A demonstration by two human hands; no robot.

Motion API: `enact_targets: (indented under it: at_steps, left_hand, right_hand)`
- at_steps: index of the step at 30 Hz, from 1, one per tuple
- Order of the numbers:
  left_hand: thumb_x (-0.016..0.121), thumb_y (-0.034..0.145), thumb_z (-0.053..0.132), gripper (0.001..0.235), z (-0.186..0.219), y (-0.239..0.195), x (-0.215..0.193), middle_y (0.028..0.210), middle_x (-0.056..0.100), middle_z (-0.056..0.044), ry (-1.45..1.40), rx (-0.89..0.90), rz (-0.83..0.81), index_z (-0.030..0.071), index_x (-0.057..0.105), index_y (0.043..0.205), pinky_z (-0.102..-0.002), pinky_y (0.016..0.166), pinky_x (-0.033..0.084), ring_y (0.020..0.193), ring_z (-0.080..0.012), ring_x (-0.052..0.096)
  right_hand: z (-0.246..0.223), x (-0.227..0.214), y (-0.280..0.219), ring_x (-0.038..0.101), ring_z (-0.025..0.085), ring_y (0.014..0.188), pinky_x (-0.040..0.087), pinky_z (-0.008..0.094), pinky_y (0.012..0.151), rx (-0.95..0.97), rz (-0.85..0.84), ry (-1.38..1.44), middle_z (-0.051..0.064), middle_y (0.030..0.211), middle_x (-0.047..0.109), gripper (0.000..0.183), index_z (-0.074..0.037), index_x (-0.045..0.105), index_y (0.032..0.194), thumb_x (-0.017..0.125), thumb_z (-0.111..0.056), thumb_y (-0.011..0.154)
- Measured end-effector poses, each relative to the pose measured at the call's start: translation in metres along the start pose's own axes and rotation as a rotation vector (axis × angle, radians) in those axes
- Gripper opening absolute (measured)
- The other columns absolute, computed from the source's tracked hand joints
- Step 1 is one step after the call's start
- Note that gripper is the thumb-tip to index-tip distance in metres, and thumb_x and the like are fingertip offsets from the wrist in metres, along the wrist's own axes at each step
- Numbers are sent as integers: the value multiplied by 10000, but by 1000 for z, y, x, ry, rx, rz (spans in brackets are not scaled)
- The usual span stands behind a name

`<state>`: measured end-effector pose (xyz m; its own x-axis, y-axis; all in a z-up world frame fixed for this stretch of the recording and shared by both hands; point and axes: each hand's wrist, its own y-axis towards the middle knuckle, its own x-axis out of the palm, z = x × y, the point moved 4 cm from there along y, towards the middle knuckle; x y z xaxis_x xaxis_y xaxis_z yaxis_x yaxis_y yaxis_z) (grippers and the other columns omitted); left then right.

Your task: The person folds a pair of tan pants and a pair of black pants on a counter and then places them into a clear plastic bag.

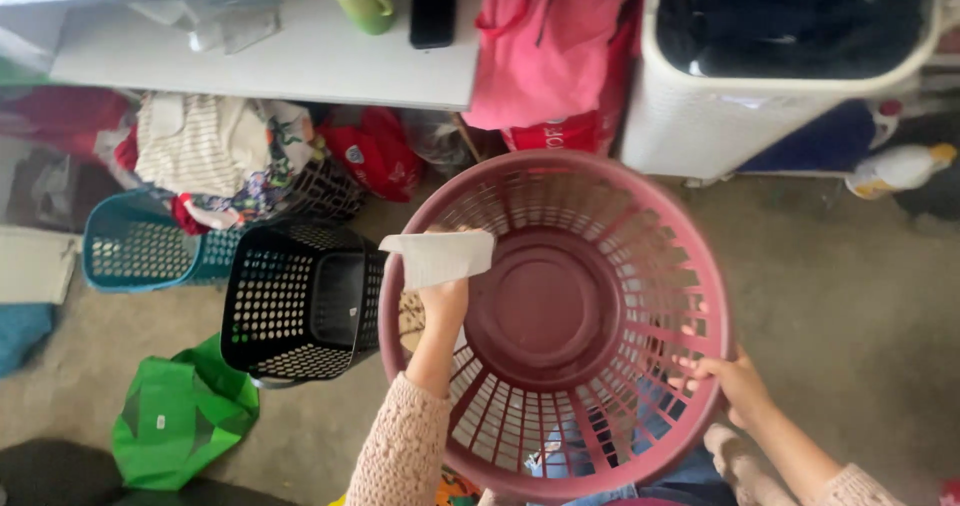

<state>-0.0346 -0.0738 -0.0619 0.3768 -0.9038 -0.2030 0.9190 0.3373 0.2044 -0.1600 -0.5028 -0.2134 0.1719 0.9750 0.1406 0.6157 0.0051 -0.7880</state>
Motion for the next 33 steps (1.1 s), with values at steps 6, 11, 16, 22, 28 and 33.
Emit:
enact_targets:
  at_steps: [6, 11, 16, 22, 28, 33]
  left_hand:
    - [618, 905, 106, 183, 19, -14, 49, 1029, 758, -129, -511, -280, 13, 73, 578, 1080, -303, 829, 601, 923, -179, 754]
    - [685, 936, 32, 160, 9, -23, 93, 1078, 762, -214, -608, -459, 15, 11, 594, 1065, -326, 727, 498, 888, -214, 660]
    - [691, 890, -41, 273, -13, -38, 164, 1055, 749, -184, -558, -436, -76, -117, 638, 1147, -378, 891, 603, 990, -277, 737]
    - [693, 804, -50, 552, -11, -46, 265, 1047, 673, -97, -690, -609, -116, -1, 529, 1328, -358, 803, 571, 967, -262, 728]
    - [675, 882, -14, 363, -47, -65, 338, 1097, 663, -93, -881, -651, -117, -3, 559, 1225, -408, 905, 571, 1014, -246, 684]
    - [644, 930, -14, 258, -44, -57, 370, 1105, 647, -76, -941, -673, -68, 30, 572, 1174, -401, 929, 544, 1019, -200, 643]
  right_hand:
    - [23, -80, -39, 634, 435, 1093, 594, 618, 796, -57, 193, 348, 112, 1440, 532, 877, -178, 396, 1498, 412, 163, 691]
    - [66, -175, -19, 606, 567, 1024, 567, 684, 785, 12, 447, 481, 325, 1319, 489, 805, -95, 359, 1574, 443, 94, 797]
    - [69, -232, 44, 537, 478, 1218, 561, 702, 839, -166, 697, 536, 161, 1485, 387, 956, -371, 231, 1596, 499, 92, 804]
    - [52, -274, 142, 498, 451, 1309, 541, 679, 900, -141, 932, 789, 103, 1573, 293, 1009, -403, 103, 1571, 524, 83, 794]
    - [162, -369, 300, 552, 427, 1322, 537, 617, 926, -36, 708, 965, 235, 1510, 458, 618, -63, 328, 1508, 629, -66, 968]
    - [185, -373, 322, 563, 394, 1304, 469, 662, 985, 23, 258, 1076, 238, 1437, 567, 432, 78, 523, 1336, 613, -24, 926]
